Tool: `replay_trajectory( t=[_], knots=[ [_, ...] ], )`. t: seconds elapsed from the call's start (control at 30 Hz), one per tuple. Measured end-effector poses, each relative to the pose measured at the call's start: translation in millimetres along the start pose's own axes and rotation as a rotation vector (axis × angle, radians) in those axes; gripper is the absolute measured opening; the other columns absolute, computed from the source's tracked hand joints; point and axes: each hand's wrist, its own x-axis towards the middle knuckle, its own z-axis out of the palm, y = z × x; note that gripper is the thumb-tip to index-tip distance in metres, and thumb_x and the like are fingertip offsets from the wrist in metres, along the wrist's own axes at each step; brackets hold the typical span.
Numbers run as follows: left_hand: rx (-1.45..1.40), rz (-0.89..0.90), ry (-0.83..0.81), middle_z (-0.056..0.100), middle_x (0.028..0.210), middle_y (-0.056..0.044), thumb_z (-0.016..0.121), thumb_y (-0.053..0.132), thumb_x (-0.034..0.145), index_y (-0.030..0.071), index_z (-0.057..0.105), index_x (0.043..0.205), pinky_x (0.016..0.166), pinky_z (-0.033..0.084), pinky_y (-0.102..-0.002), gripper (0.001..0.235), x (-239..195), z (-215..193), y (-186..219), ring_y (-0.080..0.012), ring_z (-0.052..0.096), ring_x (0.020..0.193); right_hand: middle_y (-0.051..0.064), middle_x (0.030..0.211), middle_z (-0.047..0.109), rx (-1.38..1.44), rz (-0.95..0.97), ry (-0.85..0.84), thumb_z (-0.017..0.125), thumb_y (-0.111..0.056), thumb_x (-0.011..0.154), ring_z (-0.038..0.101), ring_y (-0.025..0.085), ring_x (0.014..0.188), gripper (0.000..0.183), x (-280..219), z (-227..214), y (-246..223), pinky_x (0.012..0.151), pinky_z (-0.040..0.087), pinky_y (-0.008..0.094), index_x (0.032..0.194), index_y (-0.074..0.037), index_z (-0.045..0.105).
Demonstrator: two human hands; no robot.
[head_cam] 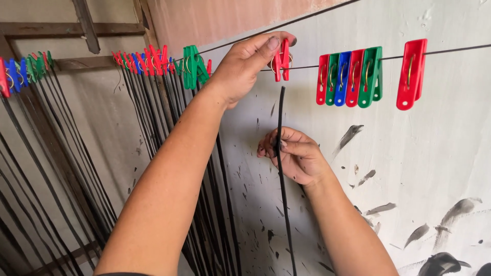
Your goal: Applying edge finish to leather straps by pulling them through a manual applicator tool and hanging them to dry.
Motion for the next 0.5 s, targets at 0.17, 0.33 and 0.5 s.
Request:
replay_trajectory(
  t=[0.17, 0.33, 0.5],
  knots=[
    [0.002, 0.027, 0.009, 0.068, 0.13, 0.002, 0.051, 0.051, 0.099, 0.015, 0.069, 0.126, 0.113, 0.042, -0.031, 0.048, -0.8, 2.0, -1.3, -0.013, 0.062, 0.124, 0.018, 0.068, 0.063, 0.004, 0.0, 0.023, 0.066, -0.01, 0.088, 0.063, 0.037, 0.09, 0.011, 2.8, -2.0, 1.1, 0.091, 0.047, 0.046, 0.094, 0.0, 0.065],
    [0.029, 0.017, -0.003, 0.071, 0.126, 0.0, 0.05, 0.053, 0.098, 0.017, 0.068, 0.125, 0.113, 0.041, -0.032, 0.048, -4.3, 2.3, 4.0, -0.0133, 0.064, 0.121, 0.018, 0.07, 0.063, 0.023, -0.005, 0.027, 0.068, -0.011, 0.088, 0.062, 0.036, 0.089, 0.013, 6.5, -4.8, 0.0, 0.09, 0.048, 0.044, 0.093, 0.0, 0.066],
    [0.037, 0.025, -0.002, 0.07, 0.127, 0.001, 0.049, 0.049, 0.1, 0.016, 0.068, 0.126, 0.114, 0.04, -0.032, 0.046, -6.6, 2.2, 3.6, -0.0123, 0.064, 0.121, 0.018, 0.067, 0.062, 0.007, 0.01, 0.054, 0.065, -0.011, 0.089, 0.061, 0.036, 0.087, 0.011, 8.4, -4.2, -1.4, 0.089, 0.047, 0.043, 0.087, 0.0, 0.064]
  ],
)
